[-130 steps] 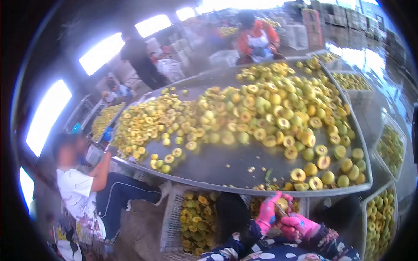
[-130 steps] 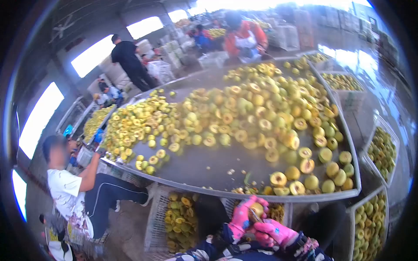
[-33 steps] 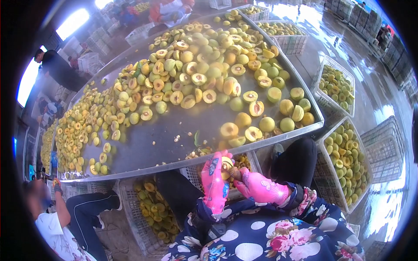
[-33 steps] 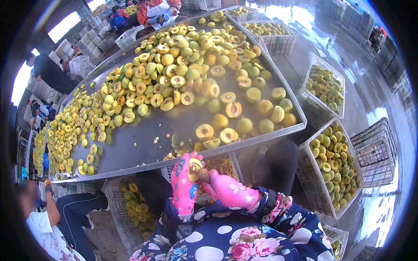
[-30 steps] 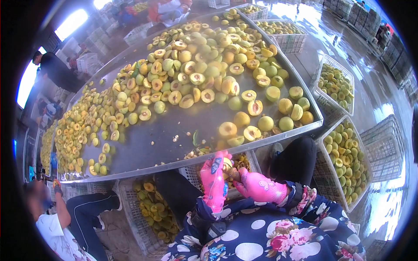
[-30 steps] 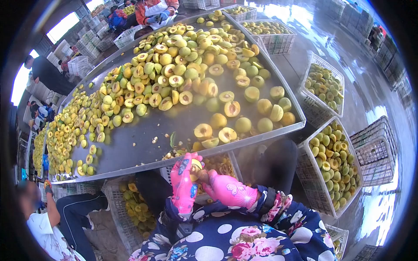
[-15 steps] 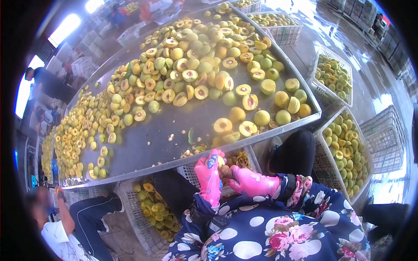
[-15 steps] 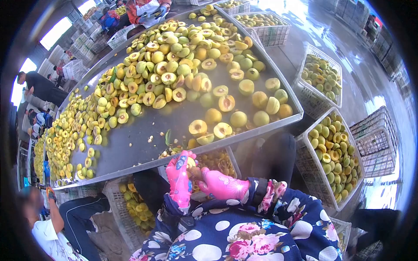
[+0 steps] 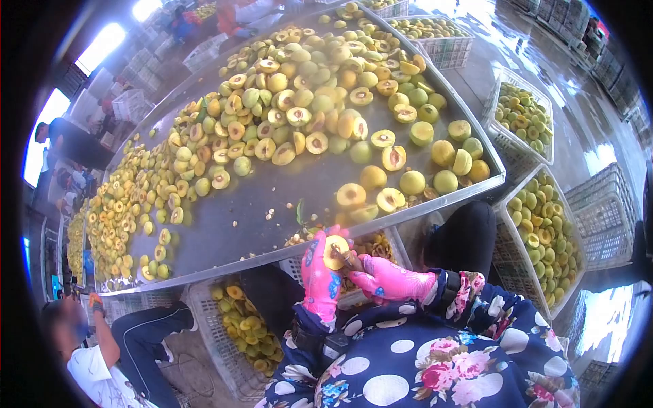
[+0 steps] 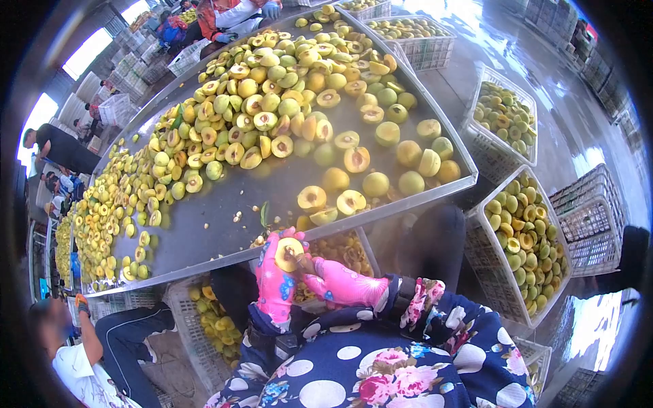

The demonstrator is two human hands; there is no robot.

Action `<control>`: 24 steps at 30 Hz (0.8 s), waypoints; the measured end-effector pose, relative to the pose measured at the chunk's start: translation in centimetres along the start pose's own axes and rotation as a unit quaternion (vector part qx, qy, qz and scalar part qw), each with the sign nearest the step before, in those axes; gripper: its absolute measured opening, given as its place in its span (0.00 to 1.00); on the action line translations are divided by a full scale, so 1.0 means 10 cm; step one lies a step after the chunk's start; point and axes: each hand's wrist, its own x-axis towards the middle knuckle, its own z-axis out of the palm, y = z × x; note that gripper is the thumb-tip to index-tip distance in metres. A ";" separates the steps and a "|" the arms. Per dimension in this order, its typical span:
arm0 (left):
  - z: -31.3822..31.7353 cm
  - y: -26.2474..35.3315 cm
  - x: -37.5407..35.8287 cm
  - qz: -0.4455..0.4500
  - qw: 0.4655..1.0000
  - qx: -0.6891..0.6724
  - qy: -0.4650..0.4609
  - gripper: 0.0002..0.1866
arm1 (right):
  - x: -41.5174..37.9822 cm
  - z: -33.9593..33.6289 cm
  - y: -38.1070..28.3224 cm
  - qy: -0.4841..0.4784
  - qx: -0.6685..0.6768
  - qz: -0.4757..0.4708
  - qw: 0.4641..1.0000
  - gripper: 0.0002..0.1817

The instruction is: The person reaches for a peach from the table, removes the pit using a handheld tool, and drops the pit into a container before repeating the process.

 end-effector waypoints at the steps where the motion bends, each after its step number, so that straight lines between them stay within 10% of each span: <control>1: 0.01 -0.02 -0.02 0.012 1.000 0.013 0.021 0.19 | 0.02 0.02 0.05 0.001 0.022 0.004 1.000 0.13; 7: 0.06 -0.12 -0.03 0.075 0.989 0.083 0.100 0.14 | 0.01 0.07 -0.04 -0.024 0.005 0.006 1.000 0.18; 13: 0.02 -0.14 0.02 0.085 0.985 0.073 0.132 0.09 | 0.26 0.07 0.34 0.070 -0.283 -0.160 0.943 0.22; 24: -0.04 -0.10 0.02 0.090 0.981 0.147 0.090 0.09 | 0.12 0.10 0.05 -0.034 -0.064 -0.002 0.997 0.13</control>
